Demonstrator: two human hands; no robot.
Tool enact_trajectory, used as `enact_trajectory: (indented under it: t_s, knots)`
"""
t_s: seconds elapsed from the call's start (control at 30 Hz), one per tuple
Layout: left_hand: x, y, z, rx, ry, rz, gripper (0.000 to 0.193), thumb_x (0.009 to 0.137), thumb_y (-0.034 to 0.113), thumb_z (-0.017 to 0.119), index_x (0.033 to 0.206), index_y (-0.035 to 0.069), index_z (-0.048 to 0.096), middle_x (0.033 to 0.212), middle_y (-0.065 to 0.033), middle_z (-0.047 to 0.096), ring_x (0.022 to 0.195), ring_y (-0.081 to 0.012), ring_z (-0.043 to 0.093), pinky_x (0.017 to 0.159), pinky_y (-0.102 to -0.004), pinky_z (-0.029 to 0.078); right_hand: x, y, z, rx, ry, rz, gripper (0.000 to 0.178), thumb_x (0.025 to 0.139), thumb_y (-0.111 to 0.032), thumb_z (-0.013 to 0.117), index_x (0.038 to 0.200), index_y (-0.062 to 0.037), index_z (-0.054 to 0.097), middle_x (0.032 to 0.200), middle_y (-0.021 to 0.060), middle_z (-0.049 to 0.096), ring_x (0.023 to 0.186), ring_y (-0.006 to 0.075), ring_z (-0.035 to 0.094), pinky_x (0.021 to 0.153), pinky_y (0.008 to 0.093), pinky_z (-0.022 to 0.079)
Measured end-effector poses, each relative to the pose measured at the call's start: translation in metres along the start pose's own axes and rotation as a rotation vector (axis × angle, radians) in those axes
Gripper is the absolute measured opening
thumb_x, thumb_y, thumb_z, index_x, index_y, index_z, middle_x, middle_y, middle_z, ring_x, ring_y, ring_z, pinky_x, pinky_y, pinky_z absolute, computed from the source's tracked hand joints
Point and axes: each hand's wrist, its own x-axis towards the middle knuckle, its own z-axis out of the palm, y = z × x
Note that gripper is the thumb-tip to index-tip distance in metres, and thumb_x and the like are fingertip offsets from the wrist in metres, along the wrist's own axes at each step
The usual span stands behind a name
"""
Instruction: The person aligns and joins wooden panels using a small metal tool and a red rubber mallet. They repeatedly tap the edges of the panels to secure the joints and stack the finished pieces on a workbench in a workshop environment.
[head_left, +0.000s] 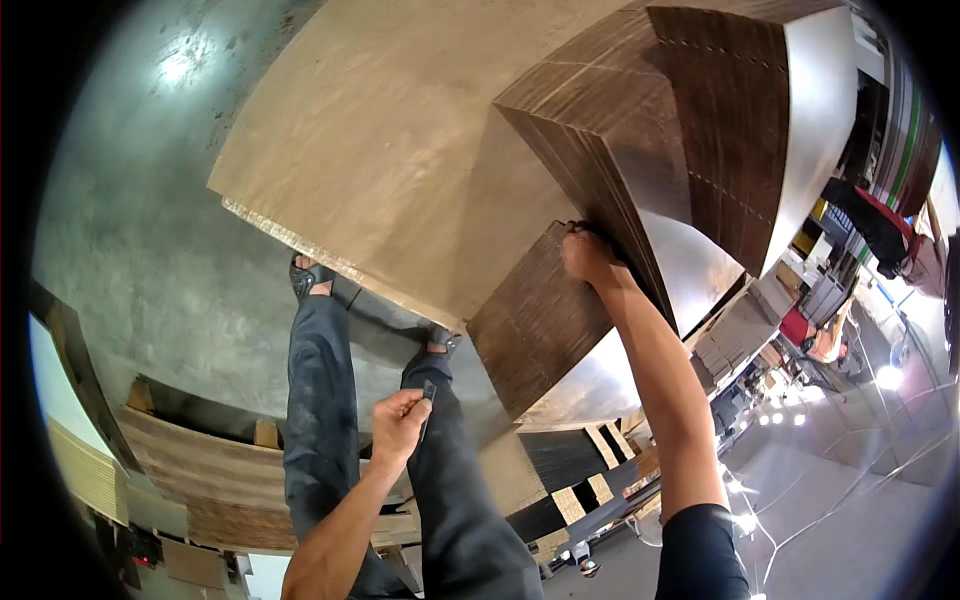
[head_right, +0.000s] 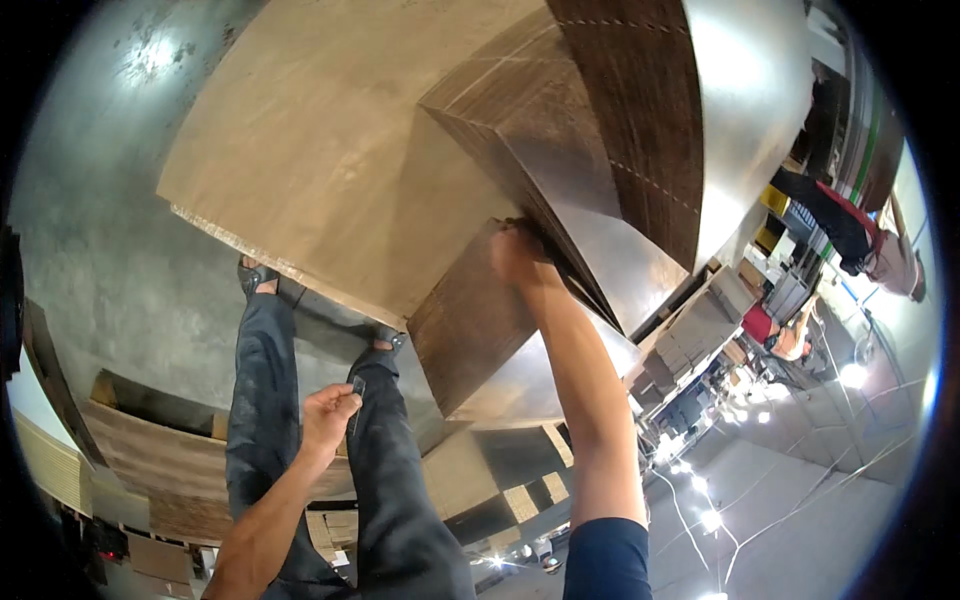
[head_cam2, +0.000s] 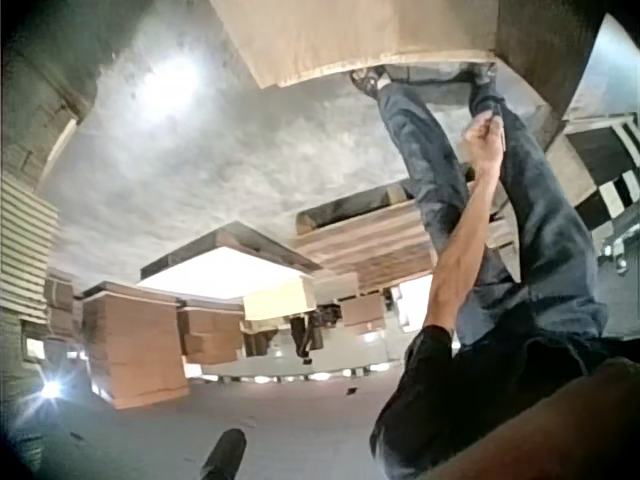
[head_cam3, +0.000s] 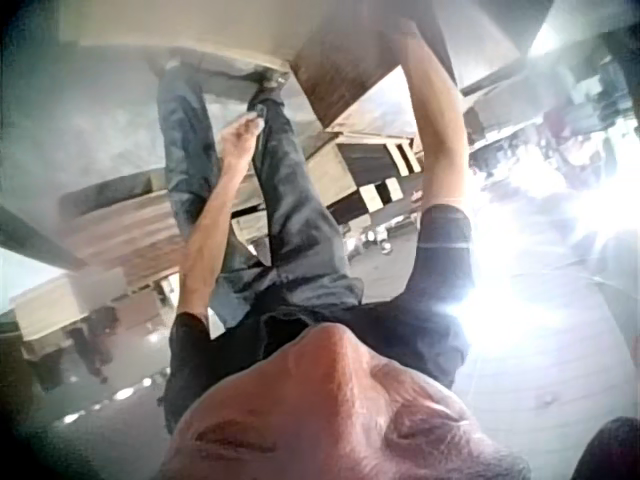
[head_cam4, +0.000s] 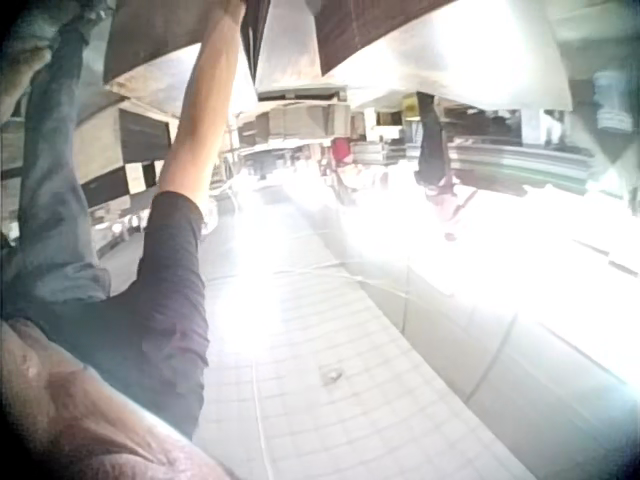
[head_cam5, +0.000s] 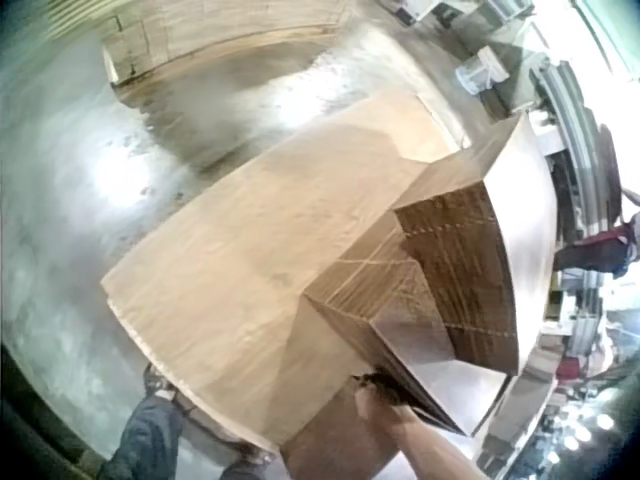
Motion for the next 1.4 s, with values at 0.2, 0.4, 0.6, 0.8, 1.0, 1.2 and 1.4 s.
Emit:
enact_trajectory:
  t_s: [0.2,0.4,0.6,0.8,1.0,1.2,1.4]
  knots:
    - [0.001,-0.008,0.003,0.053,0.034,0.012,0.008,0.089,-0.001,0.066,0.095,-0.004,0.069,0.072,0.0044,0.06,0.062,-0.0031,0.05,0.055,-0.0201,0.039,0.018,-0.001,0.006,0.413,0.182,0.291,0.023,0.088,-0.025,0.061,0.095,-0.0039,0.067,0.105,0.0213,0.068,0.097,0.0426,0.063,0.085,0.0513,0.051]
    - [-0.001,-0.004,0.006,0.0,0.044,-0.039,0.009,0.089,0.0,0.065,0.095,-0.005,0.068,0.073,0.0042,0.059,0.063,-0.0028,0.049,0.056,-0.0204,0.04,0.0,-0.025,-0.065,0.306,-0.017,0.477,0.021,0.091,-0.024,0.059,0.101,-0.0063,0.066,0.108,0.0208,0.067,0.099,0.0406,0.066,0.084,0.0515,0.054]
    - [0.0,-0.01,0.005,0.024,0.029,-0.027,0.008,0.089,0.0,0.065,0.095,-0.005,0.069,0.072,0.0043,0.058,0.062,-0.0025,0.048,0.055,-0.0204,0.038,-0.022,-0.02,-0.07,0.234,0.103,0.511,0.026,0.089,-0.03,0.066,0.103,-0.0084,0.066,0.103,0.0192,0.068,0.099,0.0408,0.066,0.082,0.0539,0.055]
    - [0.001,-0.017,0.005,0.021,0.035,-0.009,0.008,0.089,0.0,0.065,0.094,-0.004,0.069,0.07,0.0045,0.057,0.058,-0.0029,0.047,0.051,-0.0205,0.036,-0.025,-0.021,-0.08,0.271,0.173,0.597,0.025,0.087,-0.031,0.069,0.1,-0.0086,0.068,0.104,0.0181,0.069,0.1,0.0399,0.066,0.082,0.0534,0.055]
    - [0.001,-0.022,-0.004,0.048,-0.013,-0.063,0.012,0.088,-0.001,0.068,0.099,-0.005,0.069,0.081,0.0003,0.065,0.071,-0.0063,0.058,0.065,-0.021,0.046,-0.036,-0.025,-0.098,0.239,0.082,0.517,0.023,0.094,-0.022,0.054,0.098,-0.0093,0.073,0.103,0.0158,0.072,0.101,0.0362,0.069,0.085,0.0501,0.055]
    - [-0.002,-0.018,0.002,0.068,0.025,0.004,0.008,0.089,-0.001,0.065,0.094,-0.005,0.068,0.069,0.0033,0.058,0.057,-0.0037,0.048,0.051,-0.0214,0.036,-0.056,-0.02,-0.107,0.237,0.076,0.472,0.022,0.09,-0.026,0.063,0.099,-0.0067,0.07,0.102,0.0208,0.07,0.099,0.0404,0.067,0.084,0.0515,0.055]
    - [-0.003,-0.009,0.005,0.129,0.034,-0.067,0.01,0.089,0.0,0.065,0.097,-0.006,0.068,0.071,0.0031,0.059,0.059,-0.0037,0.049,0.053,-0.0209,0.038,-0.088,-0.025,-0.108,0.287,0.135,0.506,0.022,0.088,-0.009,0.053,0.096,-0.0016,0.073,0.105,0.0208,0.071,0.098,0.0361,0.07,0.081,0.0471,0.056]
